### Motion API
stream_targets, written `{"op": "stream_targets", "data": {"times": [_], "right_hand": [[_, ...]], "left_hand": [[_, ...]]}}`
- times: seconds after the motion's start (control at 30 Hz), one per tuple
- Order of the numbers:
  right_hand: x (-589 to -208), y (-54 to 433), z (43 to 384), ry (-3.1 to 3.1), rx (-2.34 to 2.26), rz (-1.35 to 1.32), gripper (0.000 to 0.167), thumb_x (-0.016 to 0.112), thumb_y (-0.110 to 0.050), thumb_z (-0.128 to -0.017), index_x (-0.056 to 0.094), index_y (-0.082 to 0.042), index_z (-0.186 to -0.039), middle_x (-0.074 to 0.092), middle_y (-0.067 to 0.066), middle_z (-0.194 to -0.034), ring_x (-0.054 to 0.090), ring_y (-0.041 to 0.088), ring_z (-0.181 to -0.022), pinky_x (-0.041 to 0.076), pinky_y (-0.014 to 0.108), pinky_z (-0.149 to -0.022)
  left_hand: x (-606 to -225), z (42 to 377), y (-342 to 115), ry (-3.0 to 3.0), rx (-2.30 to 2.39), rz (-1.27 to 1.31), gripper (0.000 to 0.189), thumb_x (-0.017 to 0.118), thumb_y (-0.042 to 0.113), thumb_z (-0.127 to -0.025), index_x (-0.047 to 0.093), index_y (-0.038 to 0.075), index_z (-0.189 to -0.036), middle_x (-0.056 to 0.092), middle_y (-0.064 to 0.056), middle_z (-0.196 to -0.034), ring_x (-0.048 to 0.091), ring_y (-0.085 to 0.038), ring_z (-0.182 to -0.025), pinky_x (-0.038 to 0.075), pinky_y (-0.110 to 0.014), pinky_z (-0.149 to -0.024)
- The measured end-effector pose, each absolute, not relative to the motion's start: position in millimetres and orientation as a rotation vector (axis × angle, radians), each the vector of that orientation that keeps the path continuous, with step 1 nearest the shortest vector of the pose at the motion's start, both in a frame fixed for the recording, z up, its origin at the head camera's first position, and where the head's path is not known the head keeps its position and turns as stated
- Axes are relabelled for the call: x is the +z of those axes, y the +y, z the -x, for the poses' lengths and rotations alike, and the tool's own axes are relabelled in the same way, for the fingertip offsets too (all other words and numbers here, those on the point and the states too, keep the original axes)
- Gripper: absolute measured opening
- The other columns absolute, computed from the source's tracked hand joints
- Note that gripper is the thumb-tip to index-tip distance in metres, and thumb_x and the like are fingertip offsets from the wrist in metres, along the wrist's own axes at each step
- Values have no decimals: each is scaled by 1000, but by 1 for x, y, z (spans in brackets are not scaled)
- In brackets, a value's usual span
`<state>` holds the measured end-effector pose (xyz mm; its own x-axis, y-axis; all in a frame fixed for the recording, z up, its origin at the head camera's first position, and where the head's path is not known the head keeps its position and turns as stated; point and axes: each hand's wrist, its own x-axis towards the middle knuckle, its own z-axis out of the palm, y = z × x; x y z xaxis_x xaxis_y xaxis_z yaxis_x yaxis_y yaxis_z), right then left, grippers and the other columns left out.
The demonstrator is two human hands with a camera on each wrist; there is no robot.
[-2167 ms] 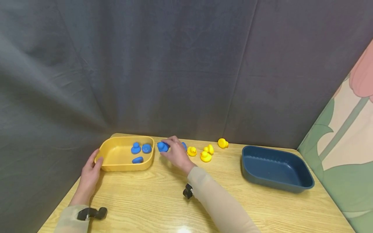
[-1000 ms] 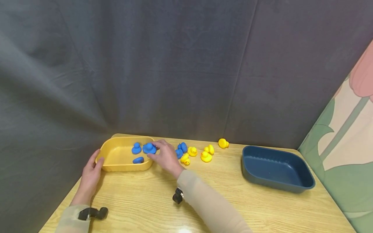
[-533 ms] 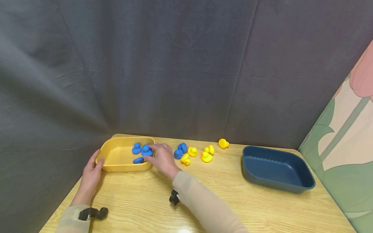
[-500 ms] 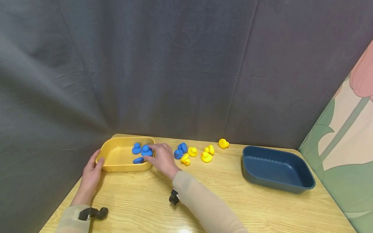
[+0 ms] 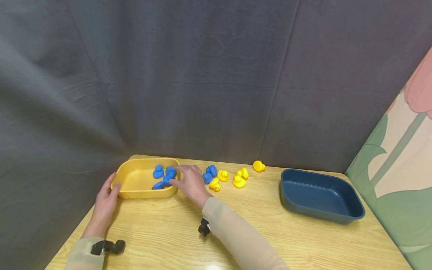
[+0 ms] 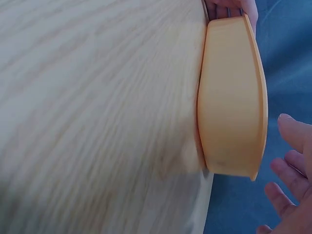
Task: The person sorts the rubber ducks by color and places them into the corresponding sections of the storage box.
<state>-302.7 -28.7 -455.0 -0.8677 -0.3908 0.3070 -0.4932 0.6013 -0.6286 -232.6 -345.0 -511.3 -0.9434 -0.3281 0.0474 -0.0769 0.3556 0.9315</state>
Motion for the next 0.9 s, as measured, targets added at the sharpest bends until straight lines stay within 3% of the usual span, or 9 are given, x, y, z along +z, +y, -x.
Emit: {"op": "stream_targets", "data": {"times": [0.2,0.5,0.9], "right_hand": [[-453,-12,308,-2671,1060,-715,55,88,-29,-98,72,-13,-149,70,5,-149,59,32,-139,46,51,-118],[-448,21,317,-2670,1047,-663,57,88,-27,-98,70,-11,-150,69,10,-149,58,35,-142,35,54,-128],[-448,55,323,-2707,1108,-577,60,86,-29,-100,66,-15,-155,62,11,-157,49,37,-150,37,58,-125]], "left_hand": [[-512,234,-346,-2388,-1626,-360,71,45,44,-120,15,21,-180,17,-14,-183,16,-39,-168,15,-60,-134],[-512,235,-346,-2386,-1627,-347,71,44,45,-120,15,21,-180,16,-15,-183,15,-39,-168,15,-59,-134],[-511,235,-346,-2387,-1629,-353,70,45,44,-120,15,23,-180,17,-14,-183,14,-38,-169,15,-59,-135]]}}
